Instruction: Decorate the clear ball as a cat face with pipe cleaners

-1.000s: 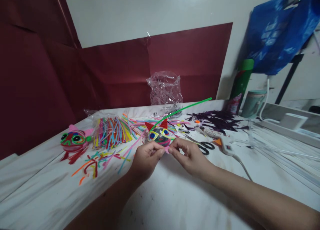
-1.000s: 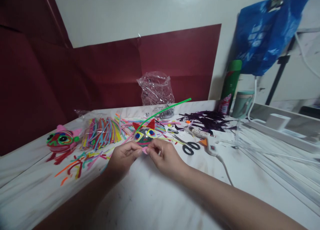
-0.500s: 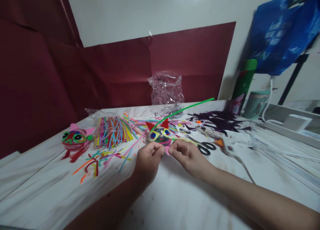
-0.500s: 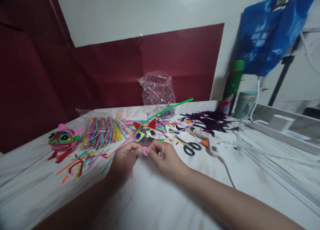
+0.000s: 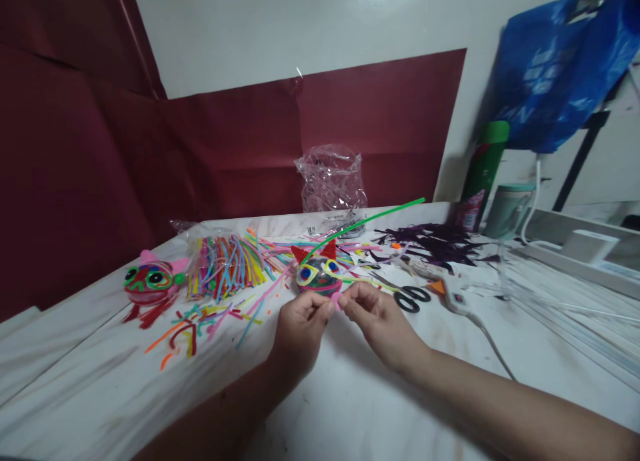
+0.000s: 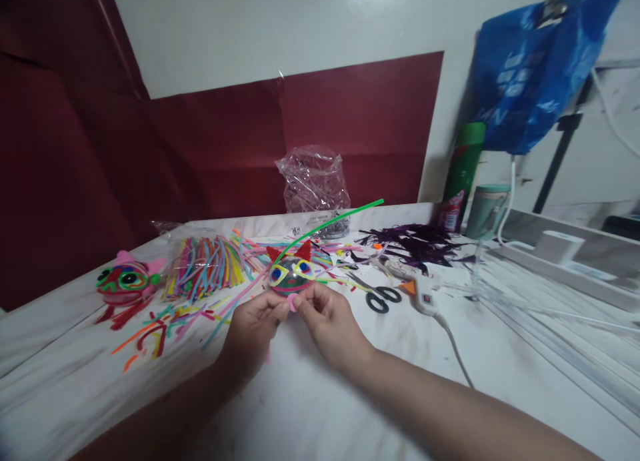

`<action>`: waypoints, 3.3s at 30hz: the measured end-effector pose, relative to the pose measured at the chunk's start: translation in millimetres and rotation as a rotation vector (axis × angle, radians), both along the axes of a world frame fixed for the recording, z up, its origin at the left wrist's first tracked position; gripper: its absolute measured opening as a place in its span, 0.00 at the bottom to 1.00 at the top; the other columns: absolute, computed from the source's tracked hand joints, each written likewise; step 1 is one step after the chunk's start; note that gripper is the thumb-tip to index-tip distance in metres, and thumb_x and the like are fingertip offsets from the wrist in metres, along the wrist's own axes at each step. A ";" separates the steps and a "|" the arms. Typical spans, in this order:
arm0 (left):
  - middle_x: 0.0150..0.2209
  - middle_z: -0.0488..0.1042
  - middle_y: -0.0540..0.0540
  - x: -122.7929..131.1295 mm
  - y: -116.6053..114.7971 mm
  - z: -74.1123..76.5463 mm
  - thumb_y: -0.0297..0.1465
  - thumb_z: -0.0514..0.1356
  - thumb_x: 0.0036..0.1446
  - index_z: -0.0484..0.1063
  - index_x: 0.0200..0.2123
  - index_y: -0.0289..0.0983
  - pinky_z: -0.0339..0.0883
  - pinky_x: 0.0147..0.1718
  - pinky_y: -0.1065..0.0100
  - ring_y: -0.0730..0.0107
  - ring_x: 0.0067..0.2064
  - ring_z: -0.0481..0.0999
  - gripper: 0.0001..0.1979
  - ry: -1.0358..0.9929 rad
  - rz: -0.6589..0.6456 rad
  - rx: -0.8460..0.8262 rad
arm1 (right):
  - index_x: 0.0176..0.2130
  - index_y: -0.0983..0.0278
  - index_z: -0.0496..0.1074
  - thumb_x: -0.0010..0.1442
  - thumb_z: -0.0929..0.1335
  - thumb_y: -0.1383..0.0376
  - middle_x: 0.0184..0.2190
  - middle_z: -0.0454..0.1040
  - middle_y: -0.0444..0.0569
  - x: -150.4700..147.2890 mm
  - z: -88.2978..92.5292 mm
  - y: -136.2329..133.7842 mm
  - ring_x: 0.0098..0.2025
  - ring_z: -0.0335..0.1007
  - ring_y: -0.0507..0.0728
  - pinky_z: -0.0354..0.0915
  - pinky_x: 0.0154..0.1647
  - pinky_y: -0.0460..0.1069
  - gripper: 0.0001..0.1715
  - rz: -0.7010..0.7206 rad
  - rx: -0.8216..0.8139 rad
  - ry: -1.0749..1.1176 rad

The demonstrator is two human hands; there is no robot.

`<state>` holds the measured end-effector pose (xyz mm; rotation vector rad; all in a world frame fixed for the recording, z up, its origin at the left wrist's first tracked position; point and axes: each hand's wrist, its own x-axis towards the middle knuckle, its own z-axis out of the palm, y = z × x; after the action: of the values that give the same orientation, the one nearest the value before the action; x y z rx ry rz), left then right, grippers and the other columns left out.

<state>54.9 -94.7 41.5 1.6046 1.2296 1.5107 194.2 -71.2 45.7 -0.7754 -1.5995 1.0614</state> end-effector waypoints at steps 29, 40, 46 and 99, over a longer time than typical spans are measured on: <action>0.17 0.66 0.53 3.6 -2.1 3.4 0.34 0.60 0.44 0.70 0.19 0.35 0.59 0.21 0.74 0.76 0.21 0.63 0.09 0.039 0.164 0.033 | 0.23 0.62 0.64 0.55 0.66 0.49 0.20 0.63 0.42 -2.8 -5.8 -2.7 0.24 0.58 0.51 0.58 0.26 0.47 0.21 -0.066 0.029 -0.031; 0.18 0.67 0.51 -19.8 8.6 5.5 0.24 0.56 0.49 0.69 0.20 0.36 0.57 0.22 0.75 0.77 0.22 0.65 0.08 0.613 0.037 0.492 | 0.28 0.63 0.67 0.62 0.62 0.65 0.25 0.71 0.48 12.7 2.0 13.2 0.29 0.65 0.53 0.61 0.30 0.47 0.12 0.030 0.559 -0.466; 0.21 0.72 0.49 -19.8 11.2 5.3 0.25 0.57 0.51 0.73 0.23 0.36 0.61 0.26 0.73 0.73 0.26 0.70 0.08 0.565 -0.007 0.313 | 0.29 0.63 0.63 0.62 0.58 0.68 0.25 0.69 0.51 13.5 -5.6 20.1 0.27 0.63 0.55 0.61 0.28 0.49 0.11 -0.021 0.789 -0.591; 0.22 0.74 0.48 -13.9 2.3 19.1 0.35 0.62 0.44 0.76 0.24 0.34 0.63 0.25 0.74 0.73 0.25 0.69 0.10 0.158 0.063 0.020 | 0.23 0.64 0.66 0.60 0.64 0.63 0.21 0.66 0.43 14.8 16.0 10.2 0.25 0.61 0.51 0.57 0.27 0.45 0.15 0.032 0.407 -0.382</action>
<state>41.0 -92.3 60.6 1.7410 1.3656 1.4615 209.0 -61.0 61.8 -0.6999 -2.0739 0.5946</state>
